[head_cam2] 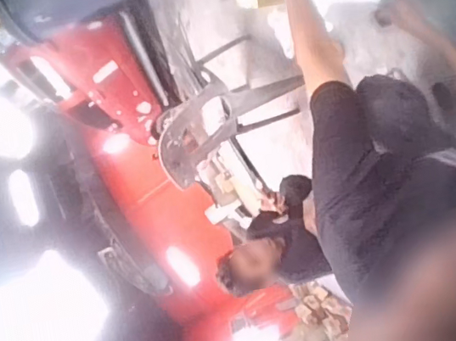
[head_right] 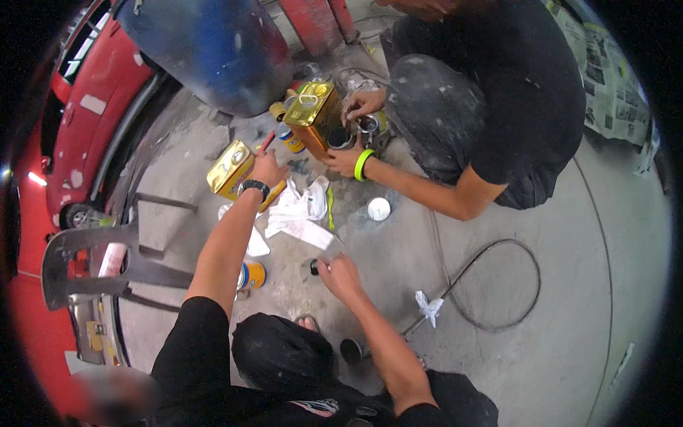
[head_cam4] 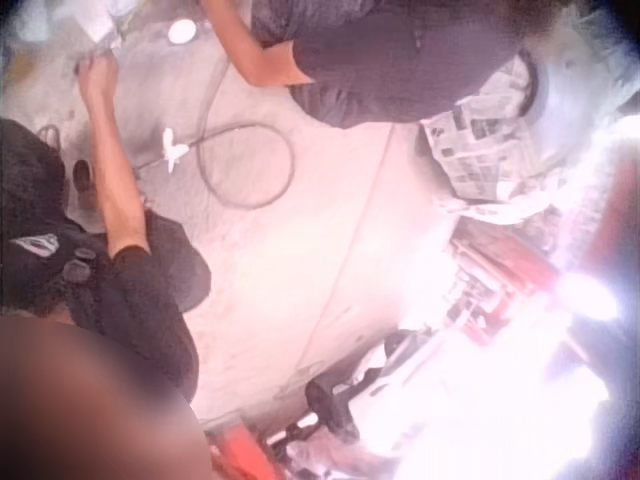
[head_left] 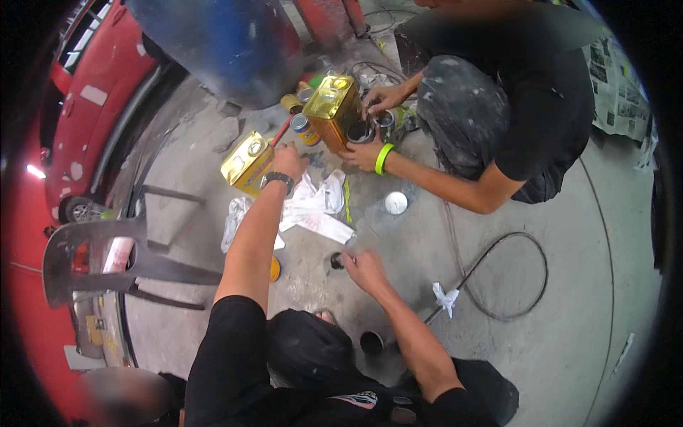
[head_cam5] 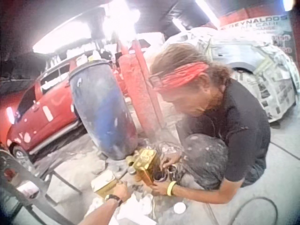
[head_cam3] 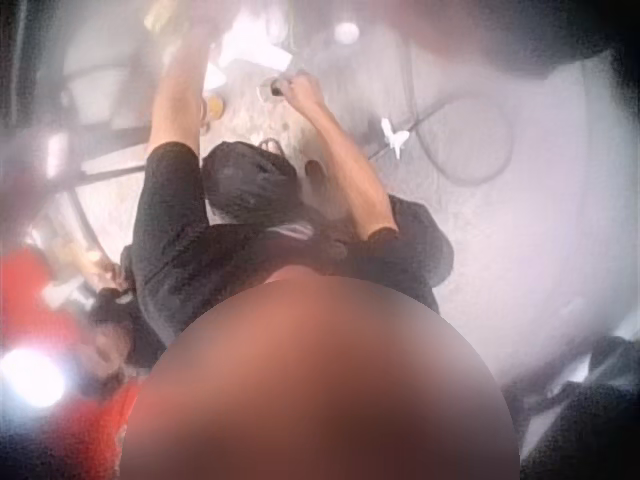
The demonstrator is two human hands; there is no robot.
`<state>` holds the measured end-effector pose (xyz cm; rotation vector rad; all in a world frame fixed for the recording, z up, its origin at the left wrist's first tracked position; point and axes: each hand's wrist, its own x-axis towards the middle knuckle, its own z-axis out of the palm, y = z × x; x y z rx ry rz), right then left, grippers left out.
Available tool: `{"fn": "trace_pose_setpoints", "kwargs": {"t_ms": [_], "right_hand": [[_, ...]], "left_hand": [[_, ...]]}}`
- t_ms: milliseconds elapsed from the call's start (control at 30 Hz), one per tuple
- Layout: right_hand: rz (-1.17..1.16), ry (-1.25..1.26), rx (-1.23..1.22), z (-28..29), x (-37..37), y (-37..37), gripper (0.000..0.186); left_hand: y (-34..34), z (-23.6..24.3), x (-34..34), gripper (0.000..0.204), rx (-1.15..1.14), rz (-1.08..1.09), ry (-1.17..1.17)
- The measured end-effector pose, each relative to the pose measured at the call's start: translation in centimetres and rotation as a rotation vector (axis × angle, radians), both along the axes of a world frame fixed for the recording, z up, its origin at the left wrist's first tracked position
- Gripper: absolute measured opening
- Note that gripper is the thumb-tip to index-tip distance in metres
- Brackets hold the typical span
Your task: The person sits on the floor and mixes paint from a small can into a spray gun cup using a metal strip. They scrape the sides of the can to transfer the paint and then pour the mixture into the cup.
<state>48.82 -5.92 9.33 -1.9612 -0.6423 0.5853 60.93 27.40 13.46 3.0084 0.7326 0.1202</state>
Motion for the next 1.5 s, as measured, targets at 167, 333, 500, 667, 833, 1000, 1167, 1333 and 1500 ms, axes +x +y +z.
{"fn": "trace_pose_setpoints", "kwargs": {"t_ms": [167, 333, 500, 667, 833, 1000, 1167, 1333, 1500], "right_hand": [[-0.058, -0.039, 0.119, 2.5, 0.9, -3.8, 0.018], [-0.242, 0.012, -0.074, 2.8, -0.3, -6.1, 0.017], [-0.294, -0.014, -0.029, 1.6, -1.0, -4.6, 0.018], [-0.332, 0.011, -0.053, 0.8, -1.9, -5.5, 0.018], [-0.215, -0.082, -0.022, 0.9, -0.4, -5.0, 0.024], [-0.029, -0.033, -0.116, 2.7, 3.2, -4.4, 0.041], [-0.002, -0.170, 0.082, 2.4, 6.9, -3.8, 0.037], [0.066, -0.159, 0.044, 5.3, 7.1, -1.4, 0.029], [0.093, -0.204, 0.122, 4.9, 4.1, 0.4, 0.032]], "left_hand": [[4.5, -4.9, 8.6, 0.077, -0.008, 0.126, -0.024], [5.9, -7.6, 14.5, 0.098, -0.165, 0.242, -0.016], [16.2, -14.8, 17.7, 0.102, -0.144, 0.101, 0.060], [8.3, -12.6, 16.6, 0.095, -0.229, 0.050, -0.058], [4.8, -5.3, 10.6, 0.083, -0.113, 0.056, -0.042], [2.0, -2.7, 1.8, 0.071, -0.038, -0.230, -0.204], [-6.5, 2.1, -10.0, 0.084, -0.298, -0.230, -0.128], [-11.6, 3.1, -22.6, 0.084, -0.404, -0.090, 0.023], [-14.1, 1.7, -32.6, 0.075, -0.223, -0.146, 0.232]]}}
